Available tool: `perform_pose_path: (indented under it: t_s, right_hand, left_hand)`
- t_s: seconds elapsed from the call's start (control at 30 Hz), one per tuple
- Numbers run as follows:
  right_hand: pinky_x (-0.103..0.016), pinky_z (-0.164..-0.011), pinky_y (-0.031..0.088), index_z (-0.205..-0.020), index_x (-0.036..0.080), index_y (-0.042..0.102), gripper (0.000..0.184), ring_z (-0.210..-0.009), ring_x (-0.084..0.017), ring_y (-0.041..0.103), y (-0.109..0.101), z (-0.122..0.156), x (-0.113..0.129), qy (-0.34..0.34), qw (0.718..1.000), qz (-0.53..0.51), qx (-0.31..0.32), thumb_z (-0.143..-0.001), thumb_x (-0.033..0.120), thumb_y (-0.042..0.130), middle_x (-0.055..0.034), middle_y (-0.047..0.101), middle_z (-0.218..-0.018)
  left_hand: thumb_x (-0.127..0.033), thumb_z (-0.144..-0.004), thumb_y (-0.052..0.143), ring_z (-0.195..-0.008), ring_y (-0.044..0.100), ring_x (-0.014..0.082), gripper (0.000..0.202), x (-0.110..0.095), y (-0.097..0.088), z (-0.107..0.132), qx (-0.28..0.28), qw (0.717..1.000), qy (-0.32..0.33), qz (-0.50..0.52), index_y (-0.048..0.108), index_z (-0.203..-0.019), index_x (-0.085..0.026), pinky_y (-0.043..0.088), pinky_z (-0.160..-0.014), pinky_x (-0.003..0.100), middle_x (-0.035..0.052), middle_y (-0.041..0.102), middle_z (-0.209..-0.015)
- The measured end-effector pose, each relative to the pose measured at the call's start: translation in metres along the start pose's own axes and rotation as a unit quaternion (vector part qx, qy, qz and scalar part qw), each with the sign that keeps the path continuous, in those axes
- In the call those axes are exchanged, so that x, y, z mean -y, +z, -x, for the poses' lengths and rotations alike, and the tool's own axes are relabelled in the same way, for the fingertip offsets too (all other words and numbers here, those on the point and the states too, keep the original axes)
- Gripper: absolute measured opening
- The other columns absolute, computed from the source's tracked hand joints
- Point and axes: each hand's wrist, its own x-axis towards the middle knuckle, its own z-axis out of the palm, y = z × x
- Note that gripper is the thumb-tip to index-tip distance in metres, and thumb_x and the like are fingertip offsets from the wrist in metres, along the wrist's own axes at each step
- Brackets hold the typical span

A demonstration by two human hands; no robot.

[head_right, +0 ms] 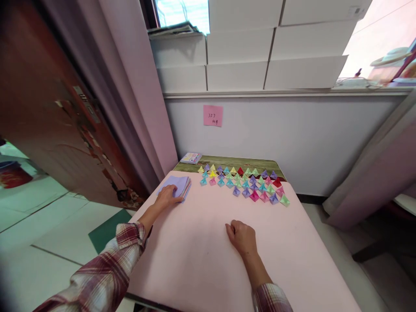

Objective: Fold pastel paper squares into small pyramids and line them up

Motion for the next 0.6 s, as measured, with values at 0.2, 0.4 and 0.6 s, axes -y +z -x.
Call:
perform_pose_path:
  t_s: [0.2, 0.4, 0.6]
  right_hand:
    - [-0.024, -0.052, 0.018, -0.06, 0.02, 0.047, 0.036, -0.052, -0.01, 0.047, -0.001, 0.001, -0.001, -0.003, 1.0, -0.001, 0.005, -0.09, 0.039, 0.046, 0.0032, 0.057, -0.057]
    - [-0.024, -0.052, 0.019, -0.06, 0.02, 0.047, 0.038, -0.051, -0.01, 0.048, -0.001, 0.003, -0.003, -0.003, 1.0, -0.006, 0.014, -0.091, 0.042, 0.043, 0.0029, 0.057, -0.058]
    - [-0.023, -0.051, 0.02, -0.06, 0.02, 0.045, 0.039, -0.05, -0.01, 0.047, 0.0, 0.004, -0.004, -0.003, 1.0, -0.009, 0.019, -0.09, 0.045, 0.043, 0.0035, 0.055, -0.056]
  left_hand:
    - [-0.053, -0.062, 0.071, -0.094, 0.057, 0.027, 0.058, 0.005, 0.003, -0.001, 0.029, 0.999, -0.009, 0.023, 0.058, -0.11, -0.022, 0.038, -0.079, 0.032, 0.0038, 0.063, -0.088]
    - [-0.047, -0.054, 0.078, -0.111, 0.049, 0.0296, 0.051, 0.008, 0.005, -0.002, 0.012, 0.999, -0.007, 0.046, 0.062, -0.095, -0.022, 0.037, -0.087, 0.033, 0.0074, 0.056, -0.116]
    - [-0.045, -0.049, 0.081, -0.097, 0.054, 0.0256, 0.051, 0.019, 0.004, -0.009, 0.045, 0.995, 0.001, 0.09, 0.064, -0.09, -0.021, 0.039, -0.078, 0.029, 0.0047, 0.06, -0.101]
